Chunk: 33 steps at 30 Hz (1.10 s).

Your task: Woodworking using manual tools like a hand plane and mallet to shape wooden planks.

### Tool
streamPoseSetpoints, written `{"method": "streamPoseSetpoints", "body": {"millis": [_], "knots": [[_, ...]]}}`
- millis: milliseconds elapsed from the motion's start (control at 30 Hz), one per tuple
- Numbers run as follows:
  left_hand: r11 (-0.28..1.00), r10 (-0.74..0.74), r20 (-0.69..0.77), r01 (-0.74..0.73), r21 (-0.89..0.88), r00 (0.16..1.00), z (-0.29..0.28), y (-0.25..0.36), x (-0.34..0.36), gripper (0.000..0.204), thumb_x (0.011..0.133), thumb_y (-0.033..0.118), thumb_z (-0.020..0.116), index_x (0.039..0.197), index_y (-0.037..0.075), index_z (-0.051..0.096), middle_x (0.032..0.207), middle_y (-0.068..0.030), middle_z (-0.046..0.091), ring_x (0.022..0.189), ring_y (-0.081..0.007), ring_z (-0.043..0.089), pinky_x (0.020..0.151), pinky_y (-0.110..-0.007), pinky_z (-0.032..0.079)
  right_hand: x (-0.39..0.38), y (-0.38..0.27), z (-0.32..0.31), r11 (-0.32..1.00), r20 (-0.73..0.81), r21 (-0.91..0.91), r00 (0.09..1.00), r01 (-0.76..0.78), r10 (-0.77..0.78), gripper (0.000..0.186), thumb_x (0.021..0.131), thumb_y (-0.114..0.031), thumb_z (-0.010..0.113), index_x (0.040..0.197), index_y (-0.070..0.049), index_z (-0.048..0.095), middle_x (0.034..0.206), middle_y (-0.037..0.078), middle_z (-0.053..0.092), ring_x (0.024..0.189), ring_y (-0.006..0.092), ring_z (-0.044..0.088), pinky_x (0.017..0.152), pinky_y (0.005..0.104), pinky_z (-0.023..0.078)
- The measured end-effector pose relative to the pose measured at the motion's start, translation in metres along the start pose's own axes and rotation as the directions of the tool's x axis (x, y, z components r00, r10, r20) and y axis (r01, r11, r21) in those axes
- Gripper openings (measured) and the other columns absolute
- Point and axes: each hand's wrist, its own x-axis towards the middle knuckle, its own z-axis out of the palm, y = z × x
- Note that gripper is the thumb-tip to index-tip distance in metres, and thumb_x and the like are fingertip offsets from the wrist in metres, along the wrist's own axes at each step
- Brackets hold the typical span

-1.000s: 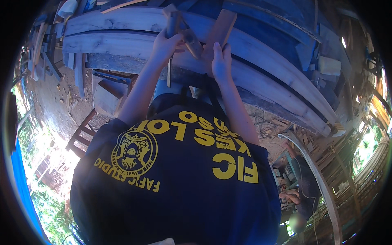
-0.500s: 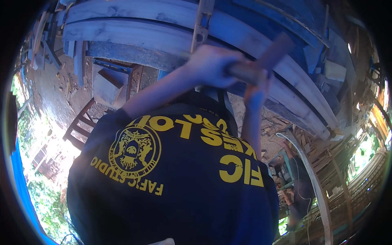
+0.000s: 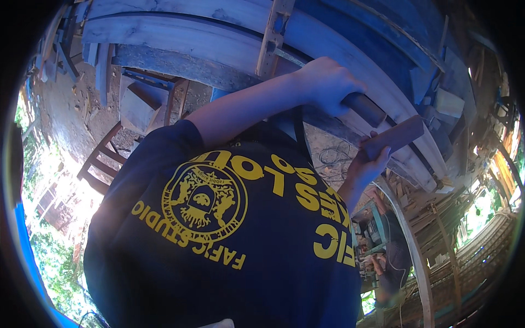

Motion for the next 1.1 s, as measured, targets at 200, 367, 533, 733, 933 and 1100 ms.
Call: {"method": "streamPoseSetpoints", "body": {"millis": [200,367,533,733,933,1100], "knots": [[1.000,0.020,-0.023,-0.020,-0.008,1.000,0.001,0.003,0.000,0.035,0.072,0.034,0.070,0.104,0.019,0.064,0.080,-0.0074,0.069,0.076,-0.0272,0.069,0.070,-0.041,0.055,-0.004,-0.006,0.014,0.996,0.041,-0.066,0.998,0.057,-0.054,0.044,0.098,-0.034,0.047,0.126,0.000,0.043,0.105,0.019,0.060,0.082,0.0246,0.059,0.070,0.0347,0.046],[0.999,0.013,-0.022,-0.014,-0.034,1.000,-0.004,0.006,-0.001,0.031,0.073,0.034,0.069,0.099,0.018,0.064,0.077,-0.0069,0.068,0.074,-0.0268,0.069,0.068,-0.041,0.055,-0.011,-0.017,0.029,0.973,0.078,-0.171,0.986,0.158,-0.146,0.043,0.097,-0.030,0.048,0.128,-0.002,0.041,0.100,0.021,0.062,0.078,0.0266,0.061,0.068,0.0362,0.048],[1.000,-0.010,-0.039,0.009,-0.030,0.999,-0.005,0.006,0.001,0.025,0.074,0.032,0.067,0.094,0.019,0.063,0.074,-0.0057,0.067,0.071,-0.0265,0.068,0.066,-0.040,0.054,-0.018,-0.026,0.041,0.952,0.116,-0.223,0.976,0.208,-0.186,0.043,0.097,-0.027,0.047,0.130,-0.002,0.037,0.099,0.025,0.063,0.076,0.0276,0.062,0.067,0.0376,0.050],[0.999,-0.013,-0.131,0.008,-0.040,0.991,-0.003,0.002,0.003,0.022,0.073,0.030,0.067,0.090,0.018,0.061,0.073,-0.0055,0.066,0.070,-0.0270,0.068,0.065,-0.041,0.055,-0.021,-0.036,0.047,0.937,0.161,-0.283,0.973,0.205,-0.164,0.042,0.097,-0.026,0.048,0.129,-0.001,0.037,0.098,0.024,0.063,0.077,0.0265,0.063,0.068,0.0371,0.051],[1.000,0.000,-0.171,-0.004,-0.023,0.985,-0.004,0.000,0.001,0.021,0.071,0.028,0.067,0.089,0.017,0.061,0.073,-0.0056,0.066,0.069,-0.0280,0.068,0.065,-0.041,0.055,-0.027,-0.030,0.046,0.952,0.150,-0.258,0.980,0.167,-0.131,0.042,0.097,-0.026,0.049,0.128,-0.001,0.039,0.098,0.023,0.064,0.078,0.0260,0.064,0.070,0.0360,0.052],[0.998,-0.010,-0.153,0.001,-0.058,0.988,-0.005,0.003,-0.001,0.022,0.071,0.028,0.067,0.090,0.017,0.062,0.072,-0.0058,0.066,0.069,-0.0280,0.068,0.065,-0.041,0.055,-0.026,-0.029,0.044,0.944,0.133,-0.285,0.982,0.167,-0.133,0.041,0.097,-0.026,0.048,0.128,-0.001,0.039,0.098,0.022,0.064,0.078,0.0257,0.064,0.070,0.0357,0.052]]}}
